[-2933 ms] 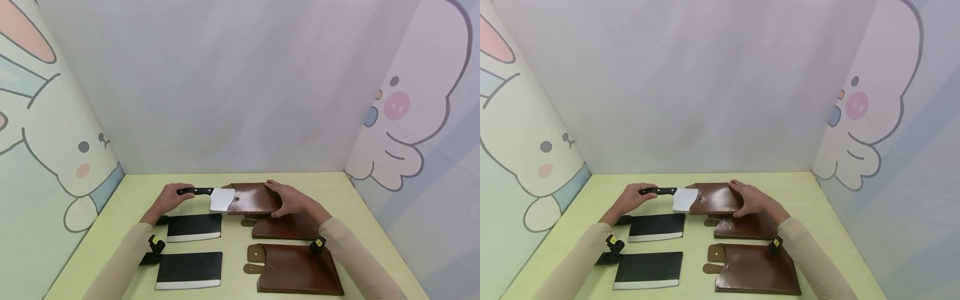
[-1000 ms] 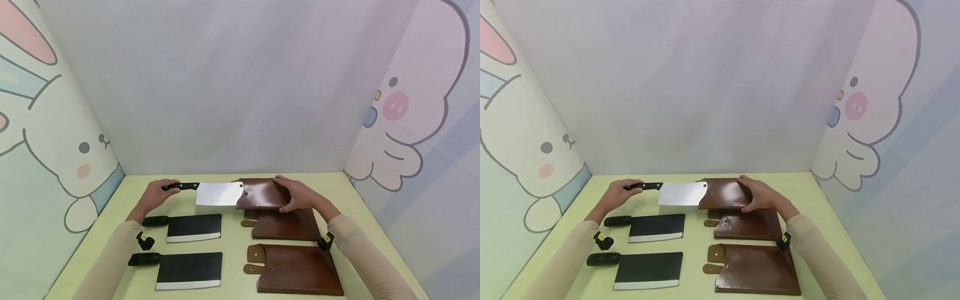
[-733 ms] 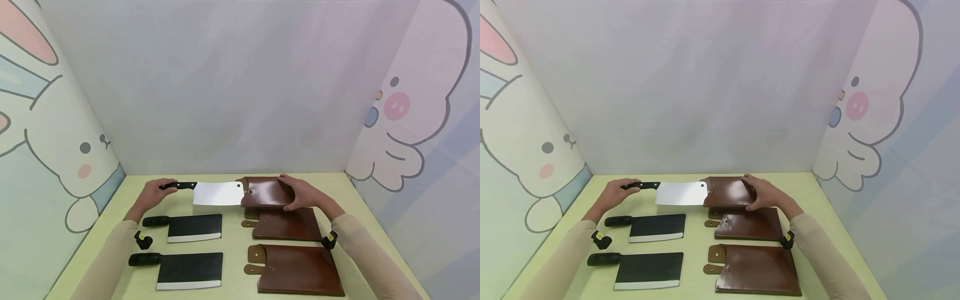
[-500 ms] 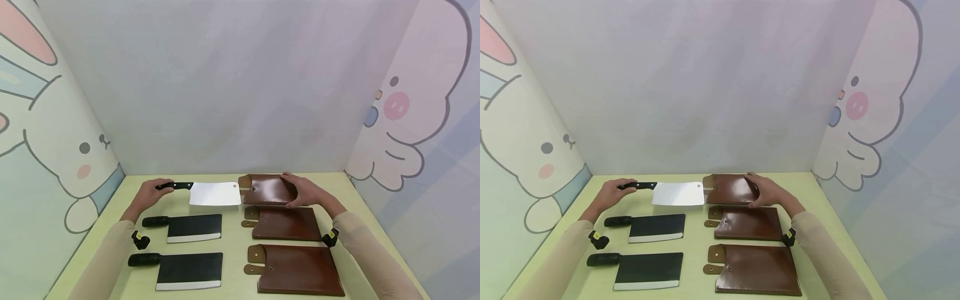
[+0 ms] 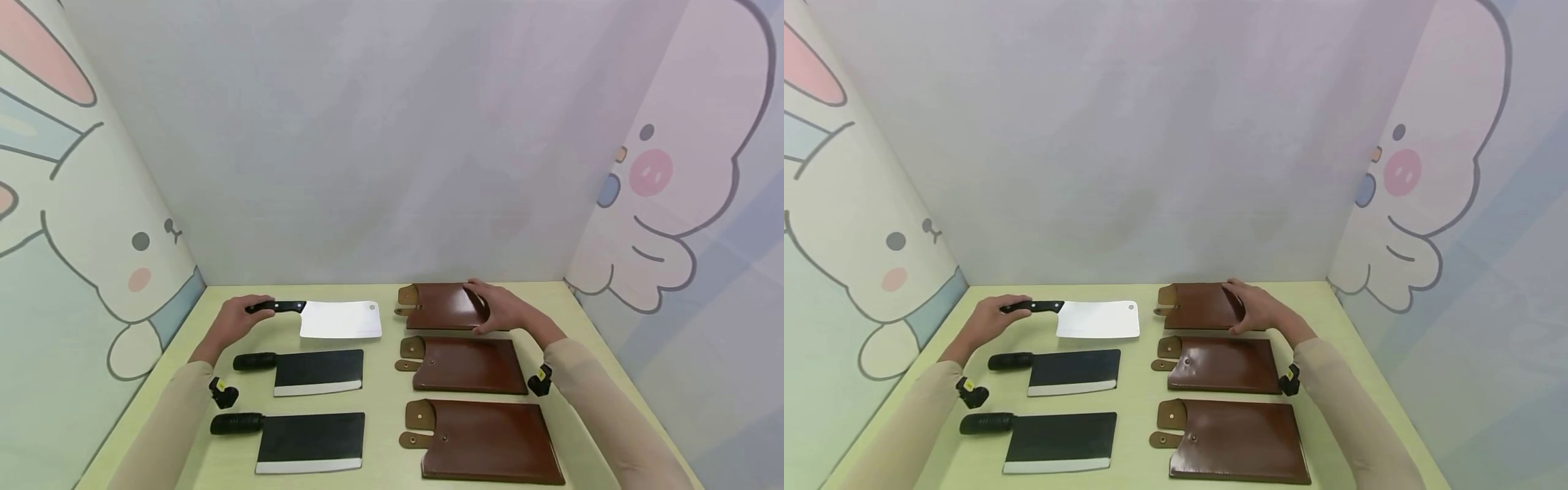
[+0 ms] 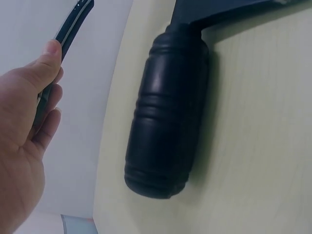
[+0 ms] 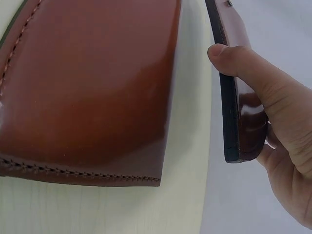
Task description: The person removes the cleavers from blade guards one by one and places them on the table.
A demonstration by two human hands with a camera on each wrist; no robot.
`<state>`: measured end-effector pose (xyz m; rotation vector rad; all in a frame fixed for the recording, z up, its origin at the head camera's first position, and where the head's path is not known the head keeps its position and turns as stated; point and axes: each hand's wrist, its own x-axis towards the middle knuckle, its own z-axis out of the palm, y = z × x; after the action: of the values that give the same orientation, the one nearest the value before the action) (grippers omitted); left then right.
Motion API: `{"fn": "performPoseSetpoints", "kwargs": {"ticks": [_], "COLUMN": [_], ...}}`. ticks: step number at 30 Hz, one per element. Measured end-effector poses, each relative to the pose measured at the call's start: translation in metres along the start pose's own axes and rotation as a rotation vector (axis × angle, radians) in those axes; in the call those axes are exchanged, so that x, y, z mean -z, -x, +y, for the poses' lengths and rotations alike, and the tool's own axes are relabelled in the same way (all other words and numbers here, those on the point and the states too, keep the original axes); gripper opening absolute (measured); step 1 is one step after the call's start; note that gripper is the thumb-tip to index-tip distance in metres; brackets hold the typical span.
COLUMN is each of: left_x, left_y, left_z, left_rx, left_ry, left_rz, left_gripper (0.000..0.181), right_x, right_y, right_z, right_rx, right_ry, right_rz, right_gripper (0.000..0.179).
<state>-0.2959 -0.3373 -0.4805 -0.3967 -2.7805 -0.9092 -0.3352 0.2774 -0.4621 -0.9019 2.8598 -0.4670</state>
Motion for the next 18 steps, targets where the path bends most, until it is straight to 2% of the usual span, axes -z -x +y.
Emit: {"fn": "performPoseSetpoints", "kwargs": {"ticks": [13, 18], "left_x": [-0.002, -0.002], "left_y": [0.006, 0.008], "left_z": [-0.019, -0.025], "left_rx": [0.014, 0.037], "left_ry": [-0.002, 0.012], "left_rz": [0.017, -0.002], "left_gripper": [0.041, 0.043], "right_x": [-0.003, -0.004], "right_y": [-0.009, -0.011], "right_z": [0.005, 0.005], "right_rx": [-0.051, -0.067], "right_ry": [0.003, 0.012], "right_rz": [-0.050, -0.069], "right_gripper": [0.110, 0.110]}}
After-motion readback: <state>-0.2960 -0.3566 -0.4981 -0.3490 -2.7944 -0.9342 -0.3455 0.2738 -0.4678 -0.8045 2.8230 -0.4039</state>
